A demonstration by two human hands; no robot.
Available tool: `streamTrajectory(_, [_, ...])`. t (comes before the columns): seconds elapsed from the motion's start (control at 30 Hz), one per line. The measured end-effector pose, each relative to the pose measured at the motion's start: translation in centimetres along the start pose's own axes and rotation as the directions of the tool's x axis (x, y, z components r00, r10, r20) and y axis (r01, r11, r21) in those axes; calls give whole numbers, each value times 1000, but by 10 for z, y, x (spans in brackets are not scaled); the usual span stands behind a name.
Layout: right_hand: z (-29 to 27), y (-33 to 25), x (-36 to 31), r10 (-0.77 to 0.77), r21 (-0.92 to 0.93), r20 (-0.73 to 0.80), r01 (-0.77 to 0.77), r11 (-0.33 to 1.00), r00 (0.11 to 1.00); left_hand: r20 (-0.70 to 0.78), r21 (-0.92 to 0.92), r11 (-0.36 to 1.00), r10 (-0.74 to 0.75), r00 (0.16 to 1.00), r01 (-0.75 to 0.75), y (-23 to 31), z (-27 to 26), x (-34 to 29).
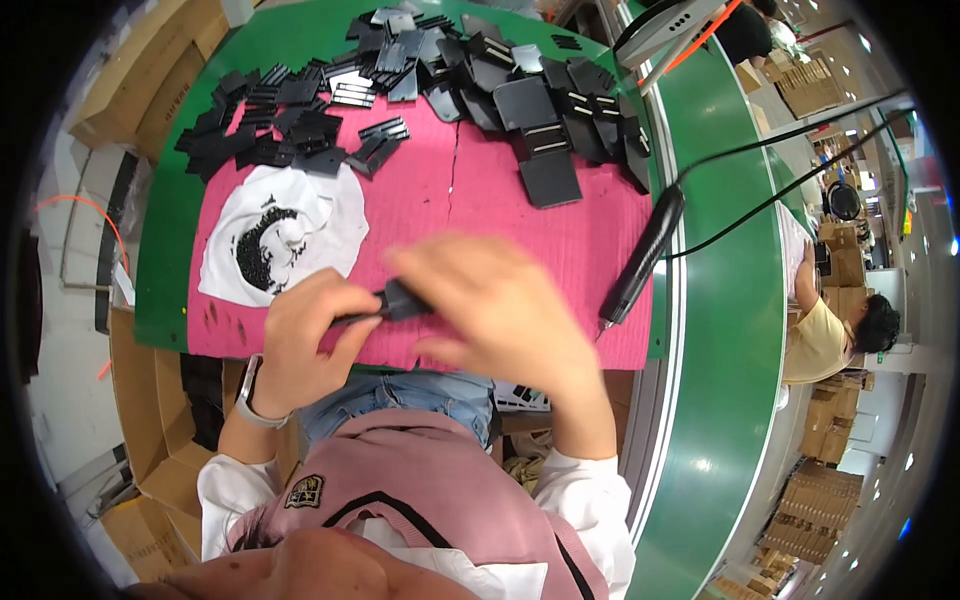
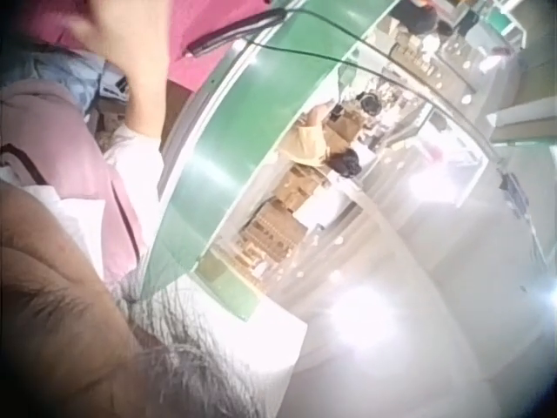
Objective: Assembling small electronic components using an electric screwdriver.
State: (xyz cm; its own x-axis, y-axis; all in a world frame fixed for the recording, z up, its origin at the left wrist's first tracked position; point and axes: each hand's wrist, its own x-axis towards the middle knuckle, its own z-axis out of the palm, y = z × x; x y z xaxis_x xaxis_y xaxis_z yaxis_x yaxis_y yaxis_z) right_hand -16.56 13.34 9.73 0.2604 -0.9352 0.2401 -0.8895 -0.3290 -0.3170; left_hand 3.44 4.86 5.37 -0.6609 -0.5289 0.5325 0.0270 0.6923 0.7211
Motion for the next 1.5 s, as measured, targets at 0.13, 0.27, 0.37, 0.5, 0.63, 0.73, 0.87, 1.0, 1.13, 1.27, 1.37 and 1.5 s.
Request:
streamTrajectory(0.13, [24, 1, 17, -70, 125, -36, 74, 989, 997, -178, 102, 991, 102, 979, -85, -5, -11, -7])
streamTrajectory(0.27, [39, -15, 34, 3, 454, -337, 160, 877, 942, -321, -424, 893, -301, 898, 148, -23, 0, -11])
streamTrajectory(0.37, [34, -13, 34, 36, 576, -224, 102, 811, 974, -205, -636, 748, -402, 892, 190, -21, 14, -28])
streamTrajectory(0.5, [32, -4, 5, 1, 840, -183, 156, 519, 983, -182, -554, 797, -398, 899, 241, 6, -21, -34])
streamTrajectory(0.63, [17, -19, 11, 342, 831, -178, -45, 554, 923, -629, -591, 795, -559, 541, 134, -33, -79, -90])
streamTrajectory(0.73, [19, 40, 11, 400, 76, -452, -412, 908, 797, -744, -649, 756, -654, 137, 88, -64, -167, -128])
streamTrajectory(0.87, [39, 105, 5, 504, -361, -436, -658, 661, 745, -677, -730, 646, -727, -111, 223, -133, -271, -299])
streamTrajectory(1.0, [46, 113, 16, 492, -343, -520, -698, 628, 698, -570, -816, 506, -785, -242, 280, -133, -241, -323])
streamTrajectory(1.13, [41, 117, 20, 549, -219, -529, -729, 648, 647, -737, -647, 726, -674, 53, 233, -111, -205, -270])
streamTrajectory(1.27, [44, 118, 5, 496, 42, -641, -619, 785, 586, -760, -458, 861, -509, 405, 222, -86, -152, -160])
streamTrajectory(1.37, [39, 86, 3, 655, 319, -543, -592, 740, 526, -547, -425, 857, -499, 673, 290, -41, -91, -76])
streamTrajectory(1.5, [38, 19, 22, 322, 198, -591, -254, 947, 740, 64, -629, 704, -377, 924, 331, -16, -23, -3])
